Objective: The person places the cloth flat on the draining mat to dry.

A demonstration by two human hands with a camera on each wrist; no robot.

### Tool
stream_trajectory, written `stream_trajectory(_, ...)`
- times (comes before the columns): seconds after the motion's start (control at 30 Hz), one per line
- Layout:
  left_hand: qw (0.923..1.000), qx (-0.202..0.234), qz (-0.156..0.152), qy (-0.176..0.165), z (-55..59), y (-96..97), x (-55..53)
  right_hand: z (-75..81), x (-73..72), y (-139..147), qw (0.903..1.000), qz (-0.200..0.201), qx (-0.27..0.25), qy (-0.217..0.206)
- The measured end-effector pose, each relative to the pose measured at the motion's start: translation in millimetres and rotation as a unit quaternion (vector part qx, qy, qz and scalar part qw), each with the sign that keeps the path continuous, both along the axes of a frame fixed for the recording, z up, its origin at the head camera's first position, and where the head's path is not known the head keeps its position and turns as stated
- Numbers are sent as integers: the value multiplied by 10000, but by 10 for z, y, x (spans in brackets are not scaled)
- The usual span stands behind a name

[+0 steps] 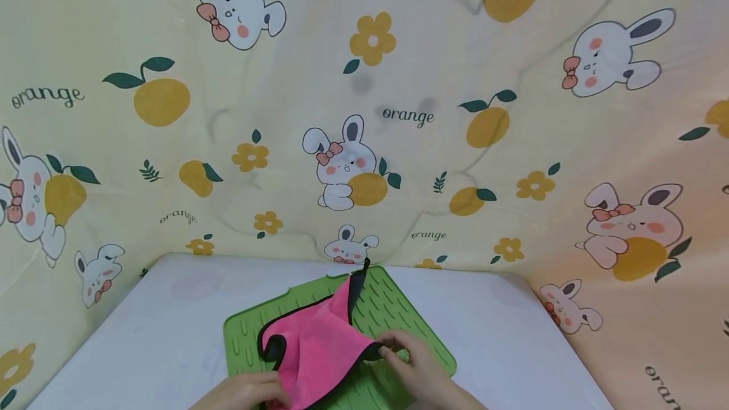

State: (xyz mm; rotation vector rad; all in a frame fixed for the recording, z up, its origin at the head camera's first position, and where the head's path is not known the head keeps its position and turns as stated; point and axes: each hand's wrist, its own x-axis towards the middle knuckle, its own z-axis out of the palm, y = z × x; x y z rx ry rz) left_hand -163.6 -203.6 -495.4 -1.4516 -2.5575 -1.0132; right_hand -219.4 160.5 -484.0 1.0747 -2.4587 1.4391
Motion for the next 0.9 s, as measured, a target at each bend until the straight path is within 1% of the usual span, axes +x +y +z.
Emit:
stream_trajectory(0.1,10000,44,-59,-49,-15,29,5,26,-44,100,9962,-181,-62,844)
stream_trajectory(0.17,9998,39,-88,-157,-15,53,10,55,-72,171,9899,-305,19,1383)
stream_trajectory(0.23,9995,63,-114,-275,-11,84,24,84,-91,249,9816,-377,190,1863)
stream_trajectory(0.3,9991,125,-151,-382,-11,124,44,106,-102,335,9742,-309,369,2205)
stream_trajectory(0.37,9988,228,-236,-355,-27,163,61,111,-106,426,9686,-136,569,2415)
stream_trajectory(0.4,9988,276,-285,-289,-41,180,69,108,-107,471,9660,-36,669,2496)
stream_trajectory(0.43,9988,308,-348,-179,-59,195,72,102,-109,515,9634,65,769,2567)
stream_trajectory(0.5,9978,275,-530,290,-102,225,66,81,-112,595,9601,291,956,2612)
stream_trajectory(0.57,9957,162,-594,696,-127,254,67,47,-124,655,9574,543,1098,2616)
stream_trajectory(0.6,9919,28,-635,1097,-144,269,62,27,-125,676,9572,653,1167,2567)
stream_trajectory(0.63,9861,-140,-678,1513,-161,281,52,9,-125,691,9574,753,1230,2503)
stream_trajectory(0.67,9762,-330,-750,2006,-181,294,33,-14,-124,704,9575,831,1285,2444)
stream_trajectory(0.73,9564,-546,-721,2776,-226,320,15,-58,-118,717,9570,930,1398,2367)
stream_trajectory(0.77,9419,-571,-657,3244,-257,335,6,-77,-111,721,9570,946,1461,2322)
stream_trajectory(0.8,9303,-599,-536,3578,-288,352,6,-89,-102,725,9572,934,1550,2258)
stream_trajectory(0.83,9316,-563,-261,3581,-319,371,30,-97,-96,729,9570,936,1617,2218)
stream_trajectory(0.87,9388,-489,114,3407,-347,395,70,-104,-91,734,9568,932,1695,2172)
stream_trajectory(0.9,9584,-437,604,2756,-359,426,132,-103,-86,739,9572,936,1779,2081)
